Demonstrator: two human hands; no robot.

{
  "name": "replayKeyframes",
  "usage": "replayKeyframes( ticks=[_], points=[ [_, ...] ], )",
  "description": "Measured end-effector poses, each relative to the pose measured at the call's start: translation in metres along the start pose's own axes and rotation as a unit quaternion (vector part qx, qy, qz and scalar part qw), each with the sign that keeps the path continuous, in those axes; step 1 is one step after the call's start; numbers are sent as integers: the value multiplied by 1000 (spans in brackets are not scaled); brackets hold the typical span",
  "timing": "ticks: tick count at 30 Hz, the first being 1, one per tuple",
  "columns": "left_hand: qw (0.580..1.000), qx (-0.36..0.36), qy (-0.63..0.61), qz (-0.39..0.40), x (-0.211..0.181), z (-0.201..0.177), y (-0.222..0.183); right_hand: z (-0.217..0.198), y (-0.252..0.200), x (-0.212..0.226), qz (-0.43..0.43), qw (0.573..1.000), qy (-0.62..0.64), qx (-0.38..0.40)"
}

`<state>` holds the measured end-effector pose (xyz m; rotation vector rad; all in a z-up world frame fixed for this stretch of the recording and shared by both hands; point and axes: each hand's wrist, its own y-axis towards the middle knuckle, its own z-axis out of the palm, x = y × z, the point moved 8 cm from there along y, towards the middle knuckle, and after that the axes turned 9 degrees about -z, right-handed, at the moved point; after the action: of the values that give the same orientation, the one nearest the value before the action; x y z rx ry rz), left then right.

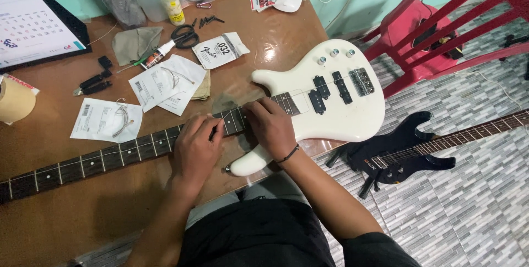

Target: Restringing and tuning a bass guitar on a workbench using a string winder.

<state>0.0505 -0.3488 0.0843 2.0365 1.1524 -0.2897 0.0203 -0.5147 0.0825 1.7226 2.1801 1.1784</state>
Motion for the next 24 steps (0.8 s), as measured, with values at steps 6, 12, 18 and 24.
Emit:
replayKeyframes(
  ticks=[6, 12, 18, 24],
  points=[
    [998, -1, -45, -33, 7, 2, 1, 11, -2, 11, 11, 999, 20, 26],
    [995, 5, -80, -65, 11, -7, 4, 19, 0, 12, 10, 1000, 10, 27],
    [988, 38, -121, -89, 14, -10, 6, 27, 7, 29, -21, 999, 21, 35],
    [987, 35, -128, -87, 22, 0, 2, 29, 0, 27, -22, 999, 11, 30]
  ],
)
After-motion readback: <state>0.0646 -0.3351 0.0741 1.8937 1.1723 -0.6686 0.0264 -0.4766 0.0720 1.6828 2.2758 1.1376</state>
